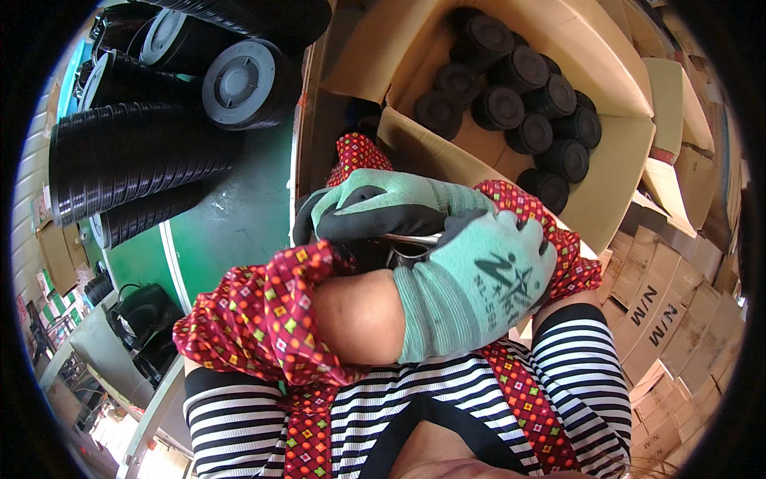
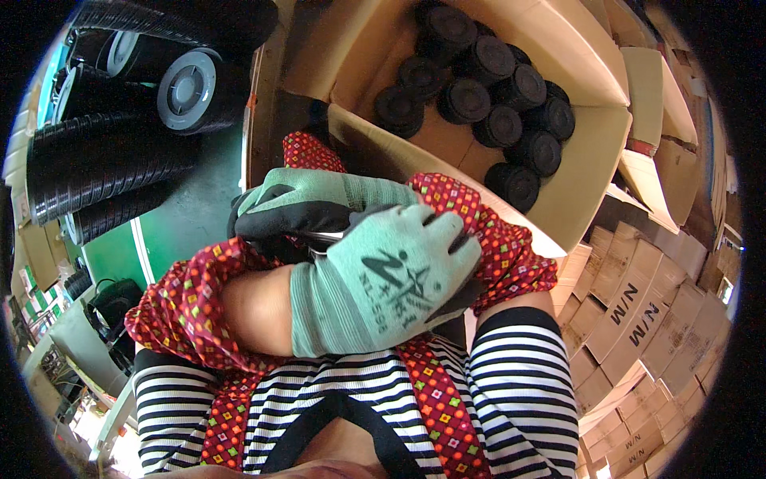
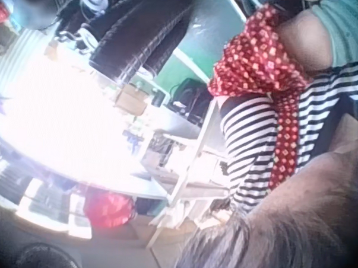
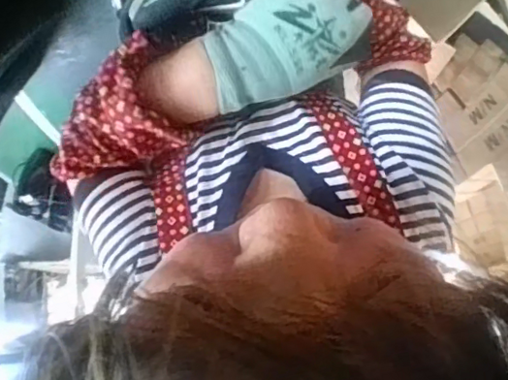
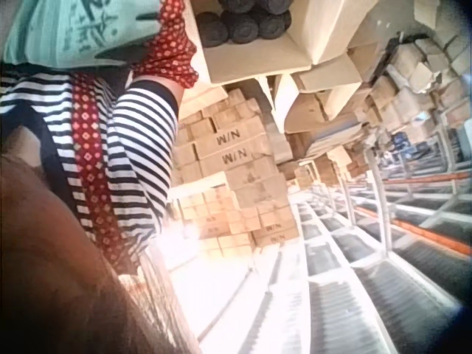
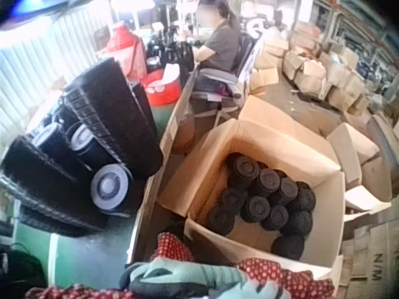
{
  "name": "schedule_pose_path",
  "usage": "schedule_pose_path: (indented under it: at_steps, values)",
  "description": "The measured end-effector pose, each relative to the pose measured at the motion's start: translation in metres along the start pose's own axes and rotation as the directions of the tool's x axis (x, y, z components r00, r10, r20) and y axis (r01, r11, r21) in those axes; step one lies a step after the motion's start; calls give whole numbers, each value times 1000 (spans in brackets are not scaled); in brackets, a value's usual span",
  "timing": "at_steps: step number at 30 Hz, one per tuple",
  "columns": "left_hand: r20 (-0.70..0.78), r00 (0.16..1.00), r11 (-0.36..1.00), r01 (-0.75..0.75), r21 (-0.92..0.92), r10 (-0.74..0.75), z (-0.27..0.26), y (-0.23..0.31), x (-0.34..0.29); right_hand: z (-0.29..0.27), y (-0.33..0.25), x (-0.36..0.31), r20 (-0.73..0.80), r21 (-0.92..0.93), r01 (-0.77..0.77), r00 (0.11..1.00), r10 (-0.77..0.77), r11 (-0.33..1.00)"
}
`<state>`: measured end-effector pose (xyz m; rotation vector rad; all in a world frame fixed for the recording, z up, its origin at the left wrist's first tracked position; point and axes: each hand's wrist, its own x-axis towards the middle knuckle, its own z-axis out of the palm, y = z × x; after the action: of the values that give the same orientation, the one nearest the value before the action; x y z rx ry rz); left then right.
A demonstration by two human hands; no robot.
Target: The person repeatedly picks up a black kettle body, inserts a metal rod into the opening, and places the assembled unit on a green workbench. The person handles the kettles one at a time and stacks the finished units.
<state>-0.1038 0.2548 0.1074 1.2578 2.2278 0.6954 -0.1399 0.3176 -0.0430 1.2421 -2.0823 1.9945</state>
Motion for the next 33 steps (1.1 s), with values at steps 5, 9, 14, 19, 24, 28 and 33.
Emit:
schedule_pose_path:
  at_steps: [5, 9, 14, 19, 24, 28, 33]
  values:
    - [-113, 984, 970, -155, -187, 136, 3, -12, -9, -5, 1, -19, -32, -72, 65, 997, -68, 995]
    - [-395, 840, 787, -511, -346, 371, -12, -24, -49, -15, -11, -27, 25, -106, 116, 993, -114, 988]
    - [-588, 803, 384, -576, -722, 99, -3, -62, -132, -72, -77, -4, 354, -298, -203, 884, 306, 932]
    - [-100, 968, 953, 205, -223, -231, -88, -17, -119, -70, -68, 12, 466, -246, -254, 815, 344, 935]
    - [204, 830, 853, 518, 59, -519, -58, -2, -89, -63, -78, 14, 401, -270, -255, 847, 349, 929]
    - [240, 819, 826, 555, -99, -522, -45, -23, -114, -55, -104, 16, 405, -439, -315, 766, 498, 842]
    - [233, 920, 898, 369, -241, -316, -40, -75, -117, -49, -129, 17, 275, -605, -418, 688, 671, 678]
